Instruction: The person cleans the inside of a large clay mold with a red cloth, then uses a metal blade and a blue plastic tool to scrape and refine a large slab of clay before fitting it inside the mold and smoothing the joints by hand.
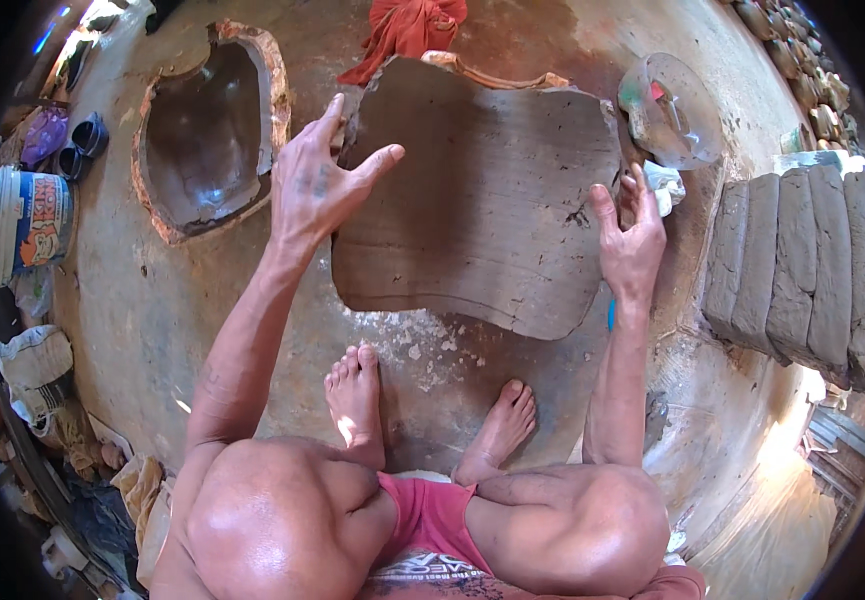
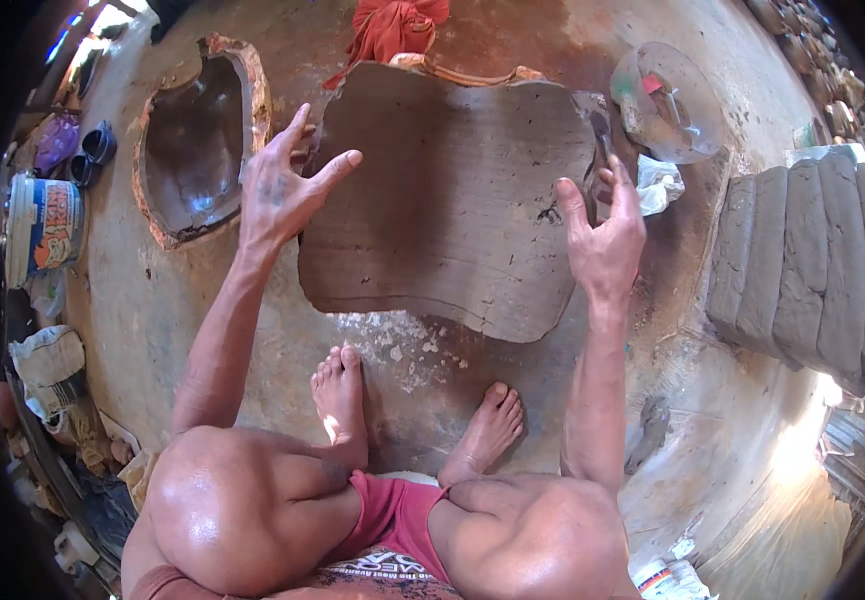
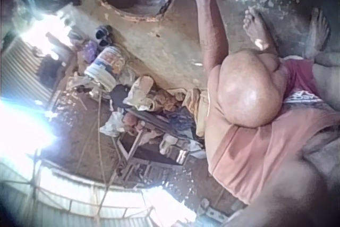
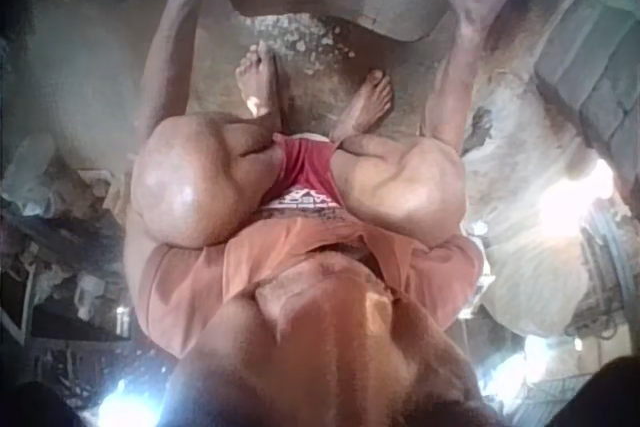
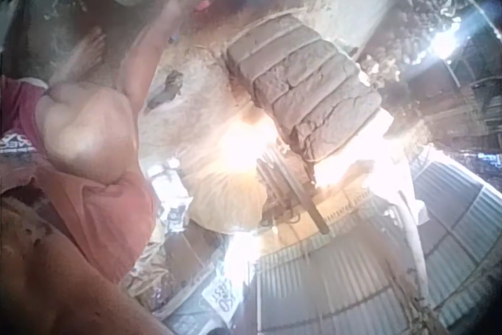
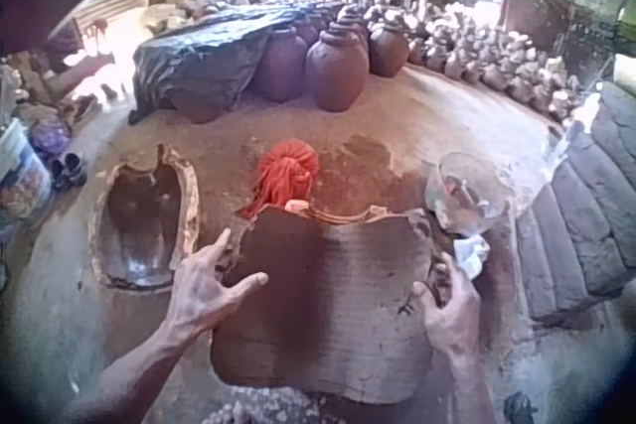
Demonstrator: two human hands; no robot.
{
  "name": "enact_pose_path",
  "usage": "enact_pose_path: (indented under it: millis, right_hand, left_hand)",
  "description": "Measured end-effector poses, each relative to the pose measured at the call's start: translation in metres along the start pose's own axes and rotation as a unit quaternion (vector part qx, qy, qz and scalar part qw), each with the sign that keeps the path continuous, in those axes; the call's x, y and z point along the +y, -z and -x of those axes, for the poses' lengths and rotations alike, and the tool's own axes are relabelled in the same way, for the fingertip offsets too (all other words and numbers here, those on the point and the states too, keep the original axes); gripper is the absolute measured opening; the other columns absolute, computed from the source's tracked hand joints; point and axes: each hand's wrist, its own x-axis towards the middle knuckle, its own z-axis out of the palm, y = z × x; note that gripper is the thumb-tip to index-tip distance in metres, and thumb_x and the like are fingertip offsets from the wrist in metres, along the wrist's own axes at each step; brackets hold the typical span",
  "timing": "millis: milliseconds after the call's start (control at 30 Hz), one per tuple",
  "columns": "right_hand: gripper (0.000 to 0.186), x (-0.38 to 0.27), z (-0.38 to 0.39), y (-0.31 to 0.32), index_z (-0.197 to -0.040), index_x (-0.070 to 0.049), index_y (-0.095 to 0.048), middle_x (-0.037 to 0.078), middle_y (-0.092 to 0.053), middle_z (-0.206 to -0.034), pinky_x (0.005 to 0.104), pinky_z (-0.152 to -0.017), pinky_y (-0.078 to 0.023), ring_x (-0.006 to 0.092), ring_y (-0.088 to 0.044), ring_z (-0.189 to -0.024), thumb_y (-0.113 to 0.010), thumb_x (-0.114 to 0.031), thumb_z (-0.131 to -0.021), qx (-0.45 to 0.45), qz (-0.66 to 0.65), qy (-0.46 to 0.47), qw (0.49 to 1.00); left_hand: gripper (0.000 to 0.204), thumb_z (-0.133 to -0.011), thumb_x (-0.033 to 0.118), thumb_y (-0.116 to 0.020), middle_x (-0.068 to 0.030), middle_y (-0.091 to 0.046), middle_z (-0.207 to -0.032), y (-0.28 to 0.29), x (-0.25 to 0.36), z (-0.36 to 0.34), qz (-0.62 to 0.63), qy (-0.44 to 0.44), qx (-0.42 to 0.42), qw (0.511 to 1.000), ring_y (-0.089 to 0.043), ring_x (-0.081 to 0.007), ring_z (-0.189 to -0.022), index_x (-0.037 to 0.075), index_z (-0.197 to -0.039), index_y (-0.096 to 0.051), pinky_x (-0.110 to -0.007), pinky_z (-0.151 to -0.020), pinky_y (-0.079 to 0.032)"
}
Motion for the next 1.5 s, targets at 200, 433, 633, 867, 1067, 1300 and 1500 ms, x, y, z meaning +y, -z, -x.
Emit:
enact_pose_path:
  millis: [200, 433, 633, 867, 1067, 1300, 1500]
  right_hand:
    - [0.078, 0.003, -0.027, -0.023, -0.166, -0.008, -0.025, 0.026, -0.039, -0.163, 0.0418, -0.124, -0.034, 0.0391, -0.038, -0.152, -0.065, -0.013, -0.1, -0.061, -0.047, 0.198, 0.977]
    - [0.08, -0.013, -0.019, -0.029, -0.167, -0.009, -0.022, 0.027, -0.039, -0.162, 0.0451, -0.122, -0.037, 0.0434, -0.04, -0.149, -0.062, -0.004, -0.098, -0.057, 0.051, 0.205, 0.976]
    - [0.079, 0.004, -0.042, -0.001, -0.169, -0.019, -0.014, 0.038, -0.046, -0.151, 0.051, -0.112, -0.046, 0.0525, -0.055, -0.132, -0.059, -0.019, -0.104, -0.026, 0.057, 0.326, 0.943]
    - [0.05, 0.046, -0.086, 0.066, -0.151, -0.005, -0.047, 0.021, -0.073, -0.114, 0.0489, -0.099, -0.054, 0.0331, -0.073, -0.101, -0.044, -0.034, -0.11, -0.403, 0.206, 0.154, 0.879]
    - [0.047, 0.13, 0.0, 0.009, -0.142, -0.002, -0.061, 0.018, -0.073, -0.123, 0.045, -0.105, -0.052, 0.0313, -0.07, -0.113, -0.036, -0.02, -0.107, -0.343, -0.1, -0.148, 0.922]
    - [0.049, 0.105, 0.126, -0.032, -0.143, -0.001, -0.06, 0.017, -0.07, -0.129, 0.0441, -0.109, -0.05, 0.0304, -0.067, -0.119, -0.038, -0.028, -0.108, -0.323, -0.281, -0.161, 0.889]
    - [0.052, 0.171, 0.194, 0.009, -0.144, -0.001, -0.06, 0.016, -0.067, -0.135, 0.0433, -0.111, -0.047, 0.0295, -0.064, -0.125, -0.041, -0.034, -0.109, -0.267, -0.256, -0.231, 0.9]
  left_hand:
    - [0.087, -0.098, 0.01, -0.065, -0.0271, -0.032, -0.167, -0.021, -0.016, -0.026, 0.315, -0.099, -0.063, 0.942, -0.035, -0.0376, -0.154, 0.011, -0.169, -0.013, -0.042, -0.127, -0.027]
    - [0.084, -0.098, 0.003, -0.059, -0.0272, -0.043, -0.161, -0.031, 0.008, -0.023, 0.071, -0.1, -0.005, 0.992, -0.041, -0.0364, -0.151, 0.008, -0.168, -0.013, -0.041, -0.123, -0.032]
    - [0.099, -0.099, 0.027, -0.068, -0.0295, -0.027, -0.168, -0.015, 0.006, -0.027, 0.166, -0.09, -0.103, 0.977, -0.025, -0.0402, -0.157, 0.005, -0.168, -0.001, -0.041, -0.128, -0.023]
    - [0.08, -0.104, 0.067, -0.046, -0.0024, -0.037, -0.164, 0.024, -0.046, -0.044, 0.434, 0.165, -0.267, 0.844, -0.046, -0.0201, -0.137, 0.042, -0.169, -0.005, -0.045, -0.113, -0.039]
    - [0.069, -0.11, 0.058, -0.036, -0.0051, -0.04, -0.166, -0.114, -0.047, -0.024, 0.606, 0.206, -0.218, 0.736, -0.039, -0.0229, -0.149, 0.013, -0.162, -0.039, -0.042, -0.126, -0.027]
    - [0.054, -0.113, 0.012, -0.022, -0.0112, -0.017, -0.174, -0.107, -0.259, -0.111, 0.487, -0.136, -0.058, 0.861, -0.012, -0.0219, -0.162, -0.004, -0.165, -0.019, -0.034, -0.133, -0.01]
    - [0.055, -0.114, 0.018, -0.03, -0.012, -0.022, -0.173, -0.161, -0.117, 0.066, 0.646, 0.127, -0.106, 0.745, -0.018, -0.0219, -0.161, -0.003, -0.164, -0.021, -0.035, -0.132, -0.012]
